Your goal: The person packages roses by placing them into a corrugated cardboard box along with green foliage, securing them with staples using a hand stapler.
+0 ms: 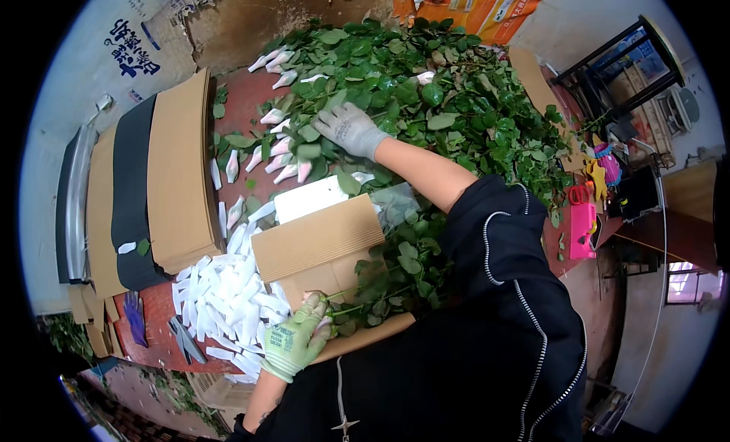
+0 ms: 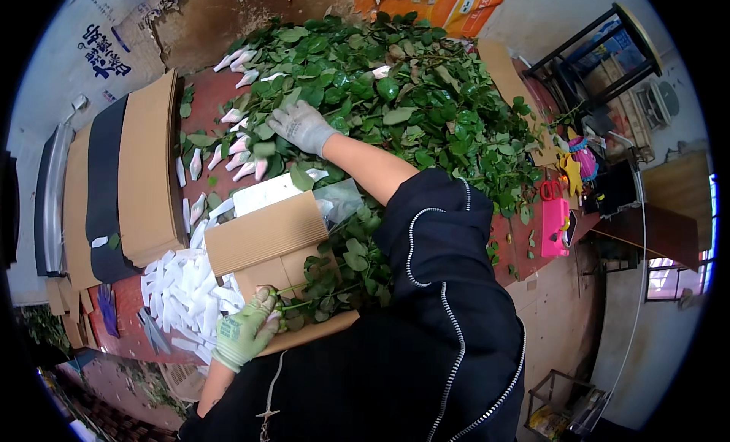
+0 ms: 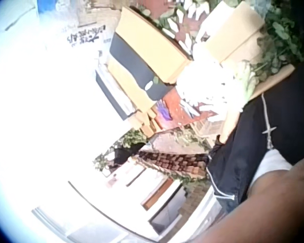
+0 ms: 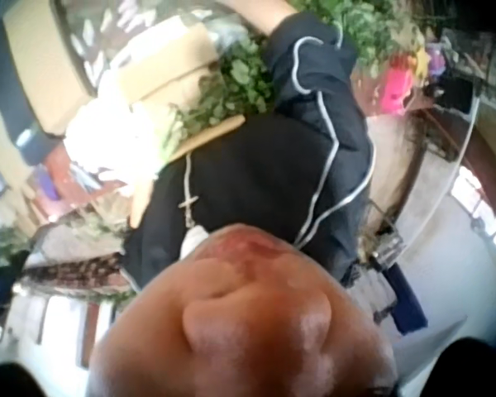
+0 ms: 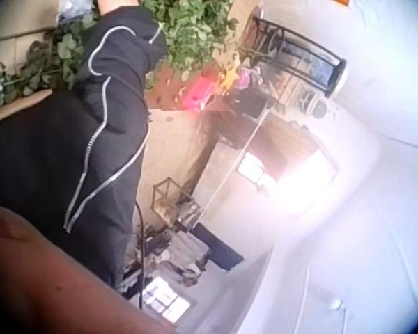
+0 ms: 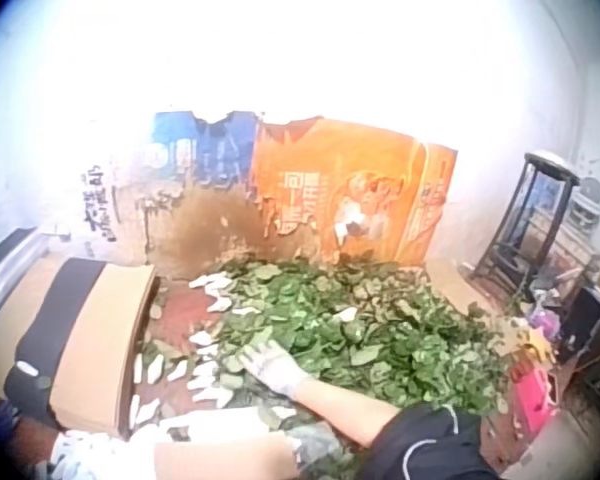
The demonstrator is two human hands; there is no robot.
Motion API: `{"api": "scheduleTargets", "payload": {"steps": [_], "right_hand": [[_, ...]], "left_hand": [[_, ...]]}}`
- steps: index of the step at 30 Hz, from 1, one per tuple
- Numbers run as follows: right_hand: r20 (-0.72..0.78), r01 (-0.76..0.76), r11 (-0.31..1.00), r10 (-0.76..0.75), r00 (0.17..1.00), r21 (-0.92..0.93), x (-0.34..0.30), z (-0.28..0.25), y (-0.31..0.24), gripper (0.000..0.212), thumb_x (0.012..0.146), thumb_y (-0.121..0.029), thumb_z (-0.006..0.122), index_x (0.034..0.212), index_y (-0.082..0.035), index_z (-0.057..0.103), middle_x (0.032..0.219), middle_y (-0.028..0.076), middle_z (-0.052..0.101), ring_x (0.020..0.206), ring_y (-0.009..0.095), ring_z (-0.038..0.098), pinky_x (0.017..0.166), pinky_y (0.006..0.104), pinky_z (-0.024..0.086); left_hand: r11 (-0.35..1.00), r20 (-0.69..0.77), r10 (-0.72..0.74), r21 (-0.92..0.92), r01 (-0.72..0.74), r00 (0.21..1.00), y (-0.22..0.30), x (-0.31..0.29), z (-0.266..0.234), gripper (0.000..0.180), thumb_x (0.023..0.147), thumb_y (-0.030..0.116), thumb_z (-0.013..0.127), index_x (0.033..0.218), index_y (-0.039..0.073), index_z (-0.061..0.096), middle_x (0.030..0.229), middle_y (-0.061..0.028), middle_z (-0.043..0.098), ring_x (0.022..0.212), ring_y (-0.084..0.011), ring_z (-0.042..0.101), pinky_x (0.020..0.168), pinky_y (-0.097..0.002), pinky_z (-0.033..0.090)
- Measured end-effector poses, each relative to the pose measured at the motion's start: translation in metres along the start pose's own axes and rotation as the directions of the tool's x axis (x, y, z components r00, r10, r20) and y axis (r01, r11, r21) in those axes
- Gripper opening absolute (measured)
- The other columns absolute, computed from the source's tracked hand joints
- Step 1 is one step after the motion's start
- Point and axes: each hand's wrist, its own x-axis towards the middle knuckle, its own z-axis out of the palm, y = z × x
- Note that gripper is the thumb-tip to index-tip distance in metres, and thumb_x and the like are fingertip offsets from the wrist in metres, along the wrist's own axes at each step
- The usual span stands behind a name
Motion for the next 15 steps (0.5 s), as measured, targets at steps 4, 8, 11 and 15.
{"api": "scheduleTargets", "payload": {"steps": [4, 8, 11, 15], "right_hand": [[-0.187, -0.013, 0.999, 0.007, 0.982, -0.031, 0.021, 0.002, 0.045, 0.007, 0.086, -0.017, 0.05, 0.081, -0.016, 0.055, 0.077, 0.003, 0.066, 0.068, 0.022, 0.065, 0.06, 0.0351, 0.052], [-0.245, -0.367, 0.915, 0.321, 0.915, -0.17, 0.025, -0.044, 0.116, 0.012, 0.085, -0.015, 0.051, 0.095, -0.019, 0.056, 0.084, 0.005, 0.066, 0.075, 0.022, 0.068, 0.061, 0.0352, 0.054], [-0.438, -0.417, 0.909, 0.365, 0.821, -0.024, 0.018, -0.062, 0.131, 0.039, 0.083, -0.015, 0.053, 0.122, -0.022, 0.058, 0.102, 0.006, 0.067, 0.09, 0.026, 0.066, 0.073, 0.0386, 0.054], [-0.142, -0.326, 0.93, 0.35, 0.926, 0.166, 0.006, -0.059, 0.146, 0.048, 0.083, -0.02, 0.06, 0.131, -0.022, 0.056, 0.124, 0.006, 0.062, 0.111, 0.027, 0.061, 0.091, 0.0386, 0.05]], "left_hand": [[0.999, 0.005, -0.001, -0.041, 0.002, 1.0, -0.003, 0.003, 0.003, 0.046, 0.084, 0.027, 0.066, 0.127, 0.011, 0.06, 0.132, -0.0134, 0.057, 0.093, -0.0299, 0.069, 0.074, -0.0369, 0.056], [0.997, 0.036, -0.011, -0.081, 0.014, 0.999, 0.002, 0.003, -0.003, 0.044, 0.087, 0.024, 0.064, 0.128, 0.006, 0.059, 0.128, -0.021, 0.057, 0.109, -0.0313, 0.063, 0.085, -0.0367, 0.053], [0.996, 0.036, -0.023, -0.089, 0.026, 0.999, 0.001, 0.001, -0.004, 0.044, 0.088, 0.024, 0.064, 0.128, 0.007, 0.059, 0.13, -0.0201, 0.056, 0.11, -0.0309, 0.062, 0.085, -0.0367, 0.053], [0.994, 0.109, -0.05, -0.094, 0.06, 0.993, 0.003, 0.003, -0.009, 0.044, 0.089, 0.025, 0.062, 0.128, 0.007, 0.059, 0.132, -0.0204, 0.055, 0.11, -0.0314, 0.062, 0.085, -0.0365, 0.053]]}}
